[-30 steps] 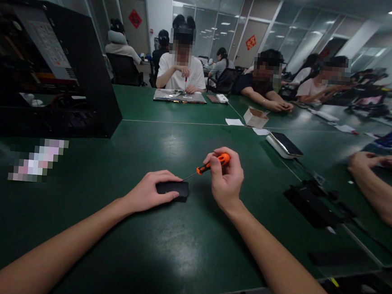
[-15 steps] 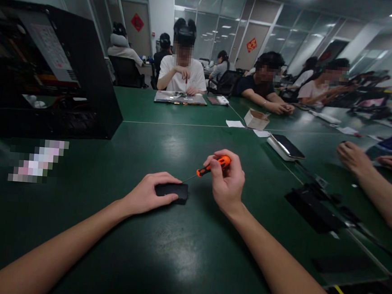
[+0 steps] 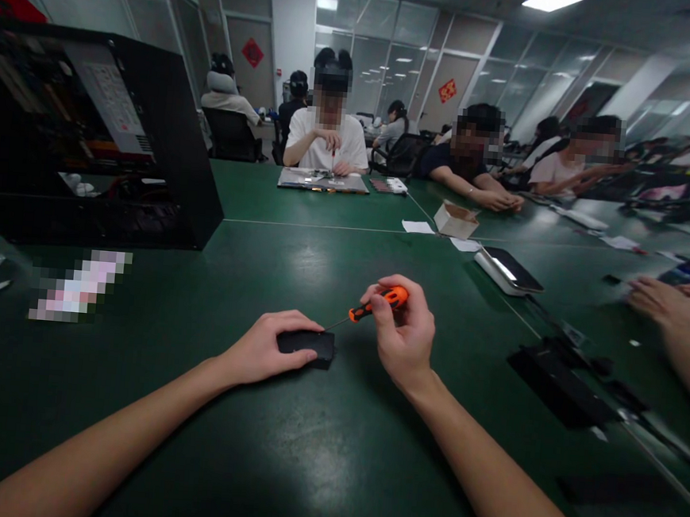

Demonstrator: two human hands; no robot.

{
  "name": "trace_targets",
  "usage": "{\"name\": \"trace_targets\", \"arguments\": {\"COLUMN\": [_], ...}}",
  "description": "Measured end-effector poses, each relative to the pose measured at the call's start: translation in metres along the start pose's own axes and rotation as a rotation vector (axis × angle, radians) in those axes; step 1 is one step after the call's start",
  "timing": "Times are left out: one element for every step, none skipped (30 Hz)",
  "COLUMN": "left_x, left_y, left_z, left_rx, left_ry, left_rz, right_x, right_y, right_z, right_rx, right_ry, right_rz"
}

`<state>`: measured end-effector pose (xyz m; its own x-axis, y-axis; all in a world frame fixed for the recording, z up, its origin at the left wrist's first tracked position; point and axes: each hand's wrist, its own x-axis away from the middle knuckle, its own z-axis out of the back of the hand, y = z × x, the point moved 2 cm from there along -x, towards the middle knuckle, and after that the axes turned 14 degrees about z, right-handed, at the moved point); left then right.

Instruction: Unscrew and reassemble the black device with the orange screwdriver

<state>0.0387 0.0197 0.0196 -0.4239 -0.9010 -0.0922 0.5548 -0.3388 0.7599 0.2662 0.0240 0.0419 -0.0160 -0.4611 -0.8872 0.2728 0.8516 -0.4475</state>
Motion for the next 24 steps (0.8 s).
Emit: {"name": "trace_targets", "arguments": {"left_x": [0.0, 0.0, 0.0, -0.001, -0.001, -0.001, -0.001, -0.001, -0.001, -0.001, -0.001, -0.001, -0.001, -0.001, -0.001, -0.001, -0.001, -0.001, -0.001, -0.001, -0.001, -0.001, -0.001, -0.001], "left_y": [0.0, 0.0, 0.0, 0.0, 0.0, -0.001, -0.001, -0.001, -0.001, -0.001, 0.0, 0.0, 0.001, 0.001, 0.002, 0.002, 0.002, 0.002, 0.001, 0.001, 0.0, -0.001, -0.001, -0.002], "left_z": [0.0, 0.0, 0.0, 0.0, -0.001, -0.001, -0.001, -0.002, -0.002, -0.001, -0.001, -0.001, -0.001, 0.0, 0.0, 0.0, 0.0, 0.0, 0.0, -0.001, -0.001, -0.002, -0.002, -0.002], "left_rx": [-0.004, -0.007, -0.009, -0.011, -0.011, -0.009, -0.007, -0.006, -0.004, -0.002, -0.003, -0.005, -0.007, -0.011, -0.014, -0.017, -0.017, -0.016, -0.012, -0.008, -0.004, 0.0, 0.002, 0.003], "left_ry": [-0.001, -0.003, -0.003, -0.003, -0.002, 0.0, 0.003, 0.005, 0.008, 0.009, 0.011, 0.01, 0.009, 0.007, 0.007, 0.007, 0.005, 0.003, 0.002, 0.003, 0.004, 0.005, 0.009, 0.012], "left_rz": [-0.001, -0.003, -0.006, -0.008, -0.009, -0.008, -0.004, 0.003, 0.009, 0.014, 0.019, 0.022, 0.023, 0.025, 0.026, 0.028, 0.027, 0.025, 0.022, 0.019, 0.015, 0.012, 0.01, 0.007], "right_x": [-0.001, -0.002, -0.004, -0.005, -0.007, -0.009, -0.01, -0.011, -0.011, -0.011, -0.011, -0.01, -0.01, -0.009, -0.009, -0.01, -0.01, -0.01, -0.011, -0.011, -0.01, -0.01, -0.008, -0.007], "right_y": [-0.001, -0.003, -0.005, -0.007, -0.009, -0.012, -0.014, -0.016, -0.018, -0.02, -0.021, -0.023, -0.023, -0.024, -0.024, -0.025, -0.025, -0.025, -0.025, -0.025, -0.024, -0.024, -0.023, -0.023], "right_z": [0.001, 0.003, 0.005, 0.006, 0.008, 0.009, 0.009, 0.008, 0.007, 0.005, 0.004, 0.002, 0.001, -0.001, -0.001, -0.002, -0.002, -0.001, 0.0, 0.001, 0.001, 0.001, 0.001, 0.0], "right_rx": [0.006, 0.025, 0.06, 0.108, 0.16, 0.207, 0.239, 0.248, 0.228, 0.185, 0.128, 0.067, 0.011, -0.034, -0.062, -0.078, -0.084, -0.087, -0.087, -0.081, -0.065, -0.044, -0.024, -0.01], "right_ry": [-0.022, -0.042, -0.06, -0.076, -0.09, -0.105, -0.119, -0.129, -0.129, -0.116, -0.096, -0.074, -0.058, -0.054, -0.06, -0.071, -0.082, -0.09, -0.096, -0.105, -0.118, -0.134, -0.15, -0.16], "right_rz": [0.008, 0.02, 0.038, 0.068, 0.103, 0.142, 0.179, 0.205, 0.218, 0.222, 0.226, 0.229, 0.231, 0.231, 0.23, 0.224, 0.215, 0.206, 0.198, 0.187, 0.179, 0.175, 0.173, 0.171]}}
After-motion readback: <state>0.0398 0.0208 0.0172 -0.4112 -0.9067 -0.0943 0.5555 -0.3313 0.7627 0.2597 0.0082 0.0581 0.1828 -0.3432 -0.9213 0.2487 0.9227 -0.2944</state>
